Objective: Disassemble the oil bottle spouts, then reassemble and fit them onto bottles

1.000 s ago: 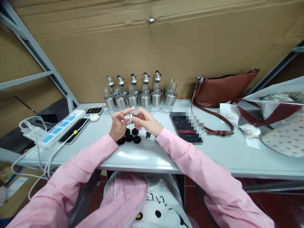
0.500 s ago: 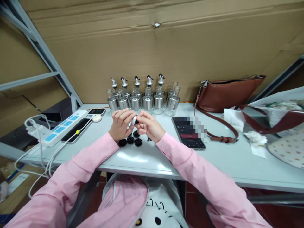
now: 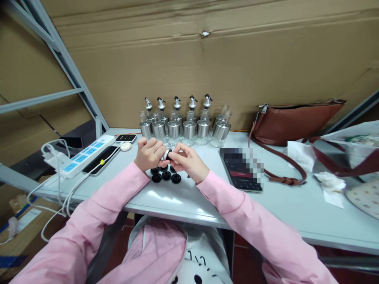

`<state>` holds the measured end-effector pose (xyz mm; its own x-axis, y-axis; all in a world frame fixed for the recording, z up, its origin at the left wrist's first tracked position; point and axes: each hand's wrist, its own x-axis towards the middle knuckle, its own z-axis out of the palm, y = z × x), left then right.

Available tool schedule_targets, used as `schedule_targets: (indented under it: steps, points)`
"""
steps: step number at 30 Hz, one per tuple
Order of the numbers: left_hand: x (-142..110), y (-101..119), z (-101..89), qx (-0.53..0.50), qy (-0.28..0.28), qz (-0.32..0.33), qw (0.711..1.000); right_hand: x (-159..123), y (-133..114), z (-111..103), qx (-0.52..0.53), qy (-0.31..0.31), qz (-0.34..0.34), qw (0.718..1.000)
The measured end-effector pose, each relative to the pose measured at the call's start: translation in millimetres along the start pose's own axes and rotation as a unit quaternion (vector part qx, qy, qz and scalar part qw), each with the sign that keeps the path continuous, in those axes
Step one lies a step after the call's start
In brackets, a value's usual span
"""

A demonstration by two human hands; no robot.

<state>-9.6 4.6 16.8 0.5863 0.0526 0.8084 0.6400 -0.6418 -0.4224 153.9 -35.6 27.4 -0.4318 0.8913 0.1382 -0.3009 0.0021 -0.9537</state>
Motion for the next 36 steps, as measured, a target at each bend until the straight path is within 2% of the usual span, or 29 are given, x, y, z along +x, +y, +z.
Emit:
schedule_targets:
  steps: [2, 5, 9, 14, 17, 19, 22, 25, 28, 30, 33, 36]
  points:
    - [3, -2, -2.4, 0.002, 0.008, 0.016, 1.0, 0, 1, 2, -0.013, -0.007, -0.007, 1.0]
    - [5, -4, -4.4, -0.018, 0.001, 0.006, 1.0, 1, 3, 5, -0.038, -0.008, -0.035, 0.999]
    - [8, -5, -6.5, -0.017, 0.002, 0.006, 1.0, 2, 6, 9, -0.079, 0.021, -0.077, 0.994]
    - [6, -6, -7.7, -0.058, -0.036, -0.029, 0.997, 0, 7, 9, -0.205, 0.063, -0.14, 0.967]
    - [5, -7, -7.7, -0.068, -0.047, -0.033, 0.996, -3, 6, 5, -0.329, 0.069, -0.183, 0.924]
    - [5, -8, -8.0, -0.06, -0.045, -0.023, 0.997, -5, 6, 2, -0.411, 0.053, -0.228, 0.881]
    - [4, -9, -8.5, -0.069, -0.049, -0.015, 0.996, -5, 4, -2, -0.524, 0.016, -0.309, 0.793]
    - [3, -10, -7.0, -0.101, -0.084, -0.042, 0.99, -3, 2, -6, -0.62, -0.006, -0.359, 0.697]
    - [3, -10, -2.1, -0.131, -0.135, -0.079, 0.979, 0, 1, -12, -0.68, -0.022, -0.373, 0.631]
    - [2, -11, 1.9, -0.147, -0.164, -0.096, 0.971, 2, 0, -16, -0.696, -0.036, -0.374, 0.612]
    - [-3, -21, 5.8, -0.17, -0.169, -0.142, 0.96, 2, 0, -23, -0.695, -0.036, -0.384, 0.607]
    - [-18, -45, 6.0, -0.181, -0.122, -0.278, 0.935, 1, 0, -27, -0.659, 0.007, -0.412, 0.63]
